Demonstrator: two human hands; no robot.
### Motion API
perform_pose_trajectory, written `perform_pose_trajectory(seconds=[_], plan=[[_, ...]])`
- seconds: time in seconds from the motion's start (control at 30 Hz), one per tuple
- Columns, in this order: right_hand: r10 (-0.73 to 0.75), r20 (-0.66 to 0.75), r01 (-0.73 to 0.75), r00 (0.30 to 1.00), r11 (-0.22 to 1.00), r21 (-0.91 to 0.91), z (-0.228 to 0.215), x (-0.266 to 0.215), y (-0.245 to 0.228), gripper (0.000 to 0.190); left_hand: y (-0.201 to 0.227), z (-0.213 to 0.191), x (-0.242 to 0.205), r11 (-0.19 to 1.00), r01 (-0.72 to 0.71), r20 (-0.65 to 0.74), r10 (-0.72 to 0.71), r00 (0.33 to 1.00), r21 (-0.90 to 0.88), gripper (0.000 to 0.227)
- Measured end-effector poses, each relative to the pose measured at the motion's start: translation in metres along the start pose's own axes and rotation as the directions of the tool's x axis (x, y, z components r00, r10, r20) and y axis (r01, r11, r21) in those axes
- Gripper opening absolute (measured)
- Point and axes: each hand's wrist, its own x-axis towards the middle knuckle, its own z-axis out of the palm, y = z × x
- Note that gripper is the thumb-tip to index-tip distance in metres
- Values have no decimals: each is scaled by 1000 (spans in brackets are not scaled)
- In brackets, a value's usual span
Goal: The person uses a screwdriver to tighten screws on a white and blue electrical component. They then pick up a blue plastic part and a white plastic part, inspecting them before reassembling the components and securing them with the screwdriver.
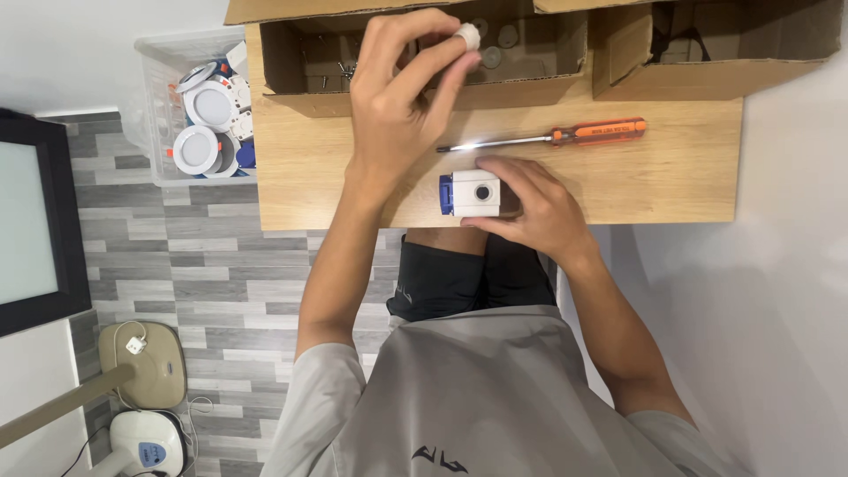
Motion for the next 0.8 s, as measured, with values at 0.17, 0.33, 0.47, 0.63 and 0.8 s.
perform_pose_trajectory(seconds=[0.17,0.33,0.47,0.63,0.8], plan=[[0,8,0,1000,1000,1,0,-1,-1,69,-8,4,-2,999,-3,-34,5,999,53,14],[29,19,-29,999,999,35,0,0,-1,67,14,-9,-7,988,-148,191,154,969,-45,12],[17,-32,-17,999,1000,2,14,-16,15,53,64,5,-42,979,-19,313,83,946,-203,14],[47,-4,-47,999,995,88,-3,5,-9,75,123,67,-98,954,-208,312,269,911,-214,58],[-1,-72,8,997,995,100,4,-3,2,75,185,64,-164,803,-189,219,367,904,-565,42]])
